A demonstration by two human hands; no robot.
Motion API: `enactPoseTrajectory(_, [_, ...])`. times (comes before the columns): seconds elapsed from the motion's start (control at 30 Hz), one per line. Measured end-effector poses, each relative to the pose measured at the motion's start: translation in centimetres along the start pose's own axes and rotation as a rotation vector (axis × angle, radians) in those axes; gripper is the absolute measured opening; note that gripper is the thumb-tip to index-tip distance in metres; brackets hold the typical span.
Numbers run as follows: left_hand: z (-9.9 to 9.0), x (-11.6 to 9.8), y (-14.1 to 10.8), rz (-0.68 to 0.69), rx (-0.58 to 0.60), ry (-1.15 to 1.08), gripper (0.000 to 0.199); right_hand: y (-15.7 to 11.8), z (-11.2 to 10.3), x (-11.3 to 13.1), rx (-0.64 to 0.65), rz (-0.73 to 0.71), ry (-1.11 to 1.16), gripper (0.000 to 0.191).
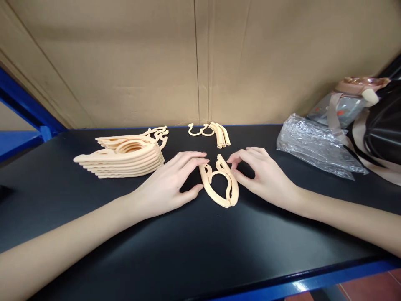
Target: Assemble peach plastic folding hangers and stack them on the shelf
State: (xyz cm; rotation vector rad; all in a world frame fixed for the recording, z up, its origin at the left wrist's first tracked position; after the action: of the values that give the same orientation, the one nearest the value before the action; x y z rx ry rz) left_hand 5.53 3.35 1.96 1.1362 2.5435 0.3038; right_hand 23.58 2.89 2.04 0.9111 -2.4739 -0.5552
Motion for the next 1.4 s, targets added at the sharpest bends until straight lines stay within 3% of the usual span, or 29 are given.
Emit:
enactPoseTrajectory(0.23, [0.1,0.1,0.0,-0.02,0.02,0.007,0.046,-0.2,1.1,0.5,0.162,-0.06,-0.074,0.027])
enactPoseTrajectory(0.33, [0.1,0.0,0.0,-0.01,0.019,0.002,0.052,-0.2,1.2,0.8,0.212,-0.114,0.018,0.018])
enactPoseTrajectory(0.53, [0.5,0.1,-0.1,-0.002,0.091,-0.007,0.083,-0.2,1.2,0.8,0.269,-0.129,0.234,0.021])
enactPoseTrajectory(0.67, [0.7,-0.4,-0.3,0.044,0.159,-0.079,0.079,-0.4,1.4,0.7,0.311,-0.122,0.3,0.02])
enactPoseTrajectory(0.8, [0.4,-0.7,-0.3,0.058,0.148,-0.059,0.076,-0.2,1.1,0.6,0.242,-0.115,0.314,0.023])
enactPoseTrajectory(1.0, [-0.6,-1.5,-0.3,0.139,-0.03,0.114,0.067,-0.1,1.1,1.4,0.216,-0.192,0.12,0.074])
enactPoseTrajectory(1.1, [-1.2,-1.8,-0.4,0.132,-0.131,0.19,0.061,-0.2,1.0,1.4,0.169,-0.202,0.059,0.087])
enactPoseTrajectory(1.23, [-1.6,-2.1,-0.4,0.122,-0.196,0.238,0.058,-0.5,0.4,1.3,0.074,-0.225,0.02,0.085])
enactPoseTrajectory(1.4, [-1.5,-2.5,-0.5,0.153,-0.183,0.284,0.065,-0.6,-0.6,2.1,-0.043,-0.335,0.025,0.079])
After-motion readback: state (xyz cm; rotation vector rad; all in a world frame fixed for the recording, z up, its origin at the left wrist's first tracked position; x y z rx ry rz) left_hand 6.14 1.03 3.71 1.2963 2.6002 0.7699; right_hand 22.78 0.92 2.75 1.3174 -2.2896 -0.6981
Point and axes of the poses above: each hand's wrist, its own y-axis towards the middle knuckle, its own z-axis out of the palm, x = y × z, the point moved 6 cm from there along y, towards the middle knuckle, and after that the axes turned 4 degrees about -z, right-handed, at the moved point
